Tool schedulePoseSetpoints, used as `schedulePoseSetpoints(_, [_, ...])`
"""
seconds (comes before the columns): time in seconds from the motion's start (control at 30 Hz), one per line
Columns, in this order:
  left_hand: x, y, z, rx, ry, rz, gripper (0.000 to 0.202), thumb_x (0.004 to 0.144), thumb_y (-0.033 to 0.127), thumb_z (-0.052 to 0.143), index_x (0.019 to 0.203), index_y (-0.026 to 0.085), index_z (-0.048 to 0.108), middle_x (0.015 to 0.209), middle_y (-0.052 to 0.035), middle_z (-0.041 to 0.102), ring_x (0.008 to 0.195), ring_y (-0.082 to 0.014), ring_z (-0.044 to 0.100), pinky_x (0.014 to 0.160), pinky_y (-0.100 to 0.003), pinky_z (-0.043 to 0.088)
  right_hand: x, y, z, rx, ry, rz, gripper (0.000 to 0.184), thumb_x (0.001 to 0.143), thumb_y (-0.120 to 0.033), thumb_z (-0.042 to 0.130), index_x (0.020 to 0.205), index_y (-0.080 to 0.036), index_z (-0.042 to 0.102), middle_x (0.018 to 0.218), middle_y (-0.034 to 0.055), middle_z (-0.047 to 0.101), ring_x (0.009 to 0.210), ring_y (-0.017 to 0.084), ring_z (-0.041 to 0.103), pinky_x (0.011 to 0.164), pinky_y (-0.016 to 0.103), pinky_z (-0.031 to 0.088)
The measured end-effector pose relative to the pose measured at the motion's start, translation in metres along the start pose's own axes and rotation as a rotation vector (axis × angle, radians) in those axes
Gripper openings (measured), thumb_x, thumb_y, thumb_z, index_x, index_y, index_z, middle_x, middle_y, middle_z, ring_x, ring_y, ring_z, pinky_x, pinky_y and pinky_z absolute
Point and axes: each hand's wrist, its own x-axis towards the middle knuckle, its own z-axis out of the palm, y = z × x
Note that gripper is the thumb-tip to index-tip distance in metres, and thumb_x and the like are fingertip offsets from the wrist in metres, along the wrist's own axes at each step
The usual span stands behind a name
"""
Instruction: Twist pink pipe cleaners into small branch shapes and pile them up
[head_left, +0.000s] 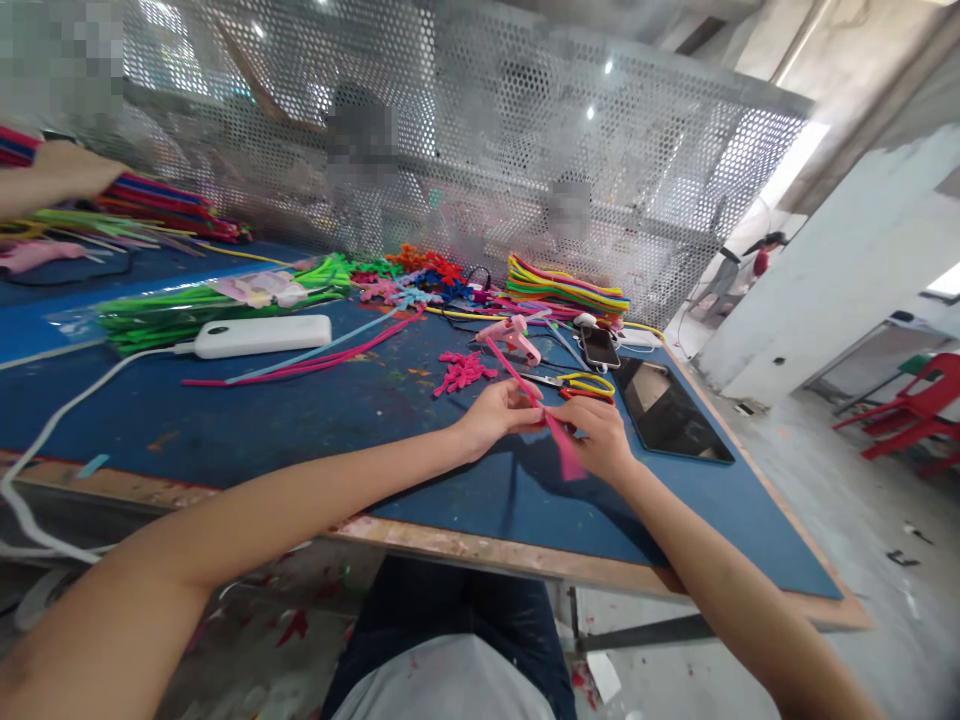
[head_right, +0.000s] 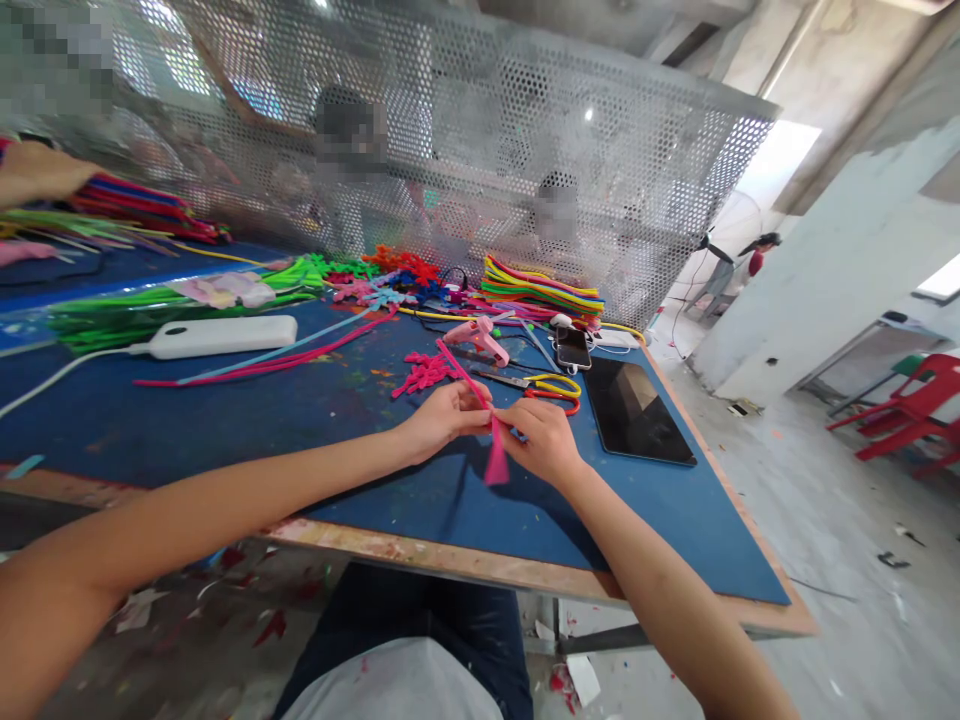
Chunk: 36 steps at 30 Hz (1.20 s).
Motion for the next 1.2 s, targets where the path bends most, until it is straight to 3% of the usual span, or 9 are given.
schedulePoseSetpoints(0.1, [0.002,-0.002,0.0,-0.022,0.038,0.038,0.041,0.056,0.027,0.079,0.083,0.014,0.051,0.069,0.002,0.061,0.062,-0.0103,0.061,0.067,-0.026,0.051,0.003,-0.006,0.0,0.066,-0.038,0.053,0.017,0.082,-0.022,0.05,0.085,-0.022,0.067,0.067,0.0046,0.061,0.062,0.015,0.054,0.063,0.029,0.043])
schedulePoseSetpoints(0.2, [0.002,0.002,0.0,0.098,0.036,0.095,0.037,0.059,0.03,0.077,0.08,0.014,0.05,0.067,0.0019,0.059,0.062,-0.0113,0.06,0.064,-0.025,0.05,0.006,-0.008,0.003,0.242,0.008,0.271,0.015,0.082,-0.029,0.052,0.079,-0.021,0.064,0.064,0.0025,0.057,0.061,0.014,0.052,0.063,0.028,0.042])
schedulePoseSetpoints(0.27, [0.001,0.007,0.0,0.286,0.012,0.205,0.031,0.063,0.028,0.074,0.077,0.014,0.051,0.069,0.0014,0.059,0.064,-0.0114,0.059,0.064,-0.024,0.049,0.007,-0.007,0.006,0.531,0.045,0.524,0.023,0.083,-0.038,0.05,0.074,-0.019,0.061,0.062,0.001,0.055,0.056,0.013,0.05,0.056,0.026,0.042])
schedulePoseSetpoints(0.33, [-0.002,0.014,-0.001,0.523,-0.019,0.356,0.019,0.069,0.027,0.069,0.075,0.015,0.055,0.073,0.0002,0.06,0.069,-0.0118,0.059,0.067,-0.024,0.048,0.008,-0.004,0.01,0.89,-0.012,0.77,0.032,0.084,-0.046,0.047,0.071,-0.018,0.057,0.059,-0.0001,0.053,0.05,0.011,0.049,0.049,0.024,0.042])
schedulePoseSetpoints(0.43, [-0.007,0.02,-0.001,0.767,-0.06,0.505,0.009,0.077,0.025,0.06,0.076,0.016,0.06,0.078,-0.0004,0.06,0.074,-0.0121,0.058,0.071,-0.024,0.047,0.007,-0.001,0.013,1.24,-0.146,0.915,0.03,0.079,-0.046,0.057,0.071,-0.017,0.057,0.06,-0.001,0.056,0.049,0.009,0.05,0.049,0.022,0.044])
schedulePoseSetpoints(0.57, [-0.007,0.018,-0.002,0.695,-0.004,0.508,0.011,0.076,0.026,0.061,0.078,0.016,0.057,0.078,0.0006,0.057,0.07,-0.0112,0.059,0.069,-0.023,0.048,0.005,0.001,0.014,1.299,-0.143,0.855,0.021,0.07,-0.035,0.071,0.074,-0.016,0.061,0.068,0.0,0.063,0.055,0.007,0.056,0.057,0.02,0.047])
schedulePoseSetpoints(0.7, [-0.005,0.016,0.001,0.485,-0.039,0.385,0.019,0.071,0.025,0.066,0.078,0.015,0.052,0.074,0.0013,0.059,0.066,-0.0112,0.061,0.065,-0.023,0.049,0.004,0.001,0.013,1.211,-0.15,0.753,0.018,0.067,-0.029,0.074,0.073,-0.017,0.062,0.064,-0.0006,0.064,0.054,0.009,0.058,0.055,0.021,0.048])
schedulePoseSetpoints(0.9, [-0.01,0.019,0.009,0.241,-0.139,0.236,0.032,0.066,0.023,0.072,0.079,0.016,0.044,0.068,0.0017,0.062,0.061,-0.0128,0.063,0.061,-0.024,0.05,0.005,-0.005,0.008,1.047,-0.101,0.639,0.024,0.065,-0.032,0.074,0.061,-0.016,0.057,0.053,-0.0006,0.063,0.042,0.011,0.056,0.043,0.022,0.046])
schedulePoseSetpoints(1.2, [-0.005,0.014,0.002,0.142,-0.105,0.026,0.04,0.06,0.027,0.076,0.083,0.017,0.046,0.06,0.0039,0.061,0.05,-0.0091,0.058,0.048,-0.019,0.045,0.008,-0.009,0.001,0.981,-0.101,0.604,0.022,0.069,-0.032,0.071,0.066,-0.017,0.056,0.058,-0.0004,0.065,0.047,0.012,0.061,0.048,0.024,0.049])
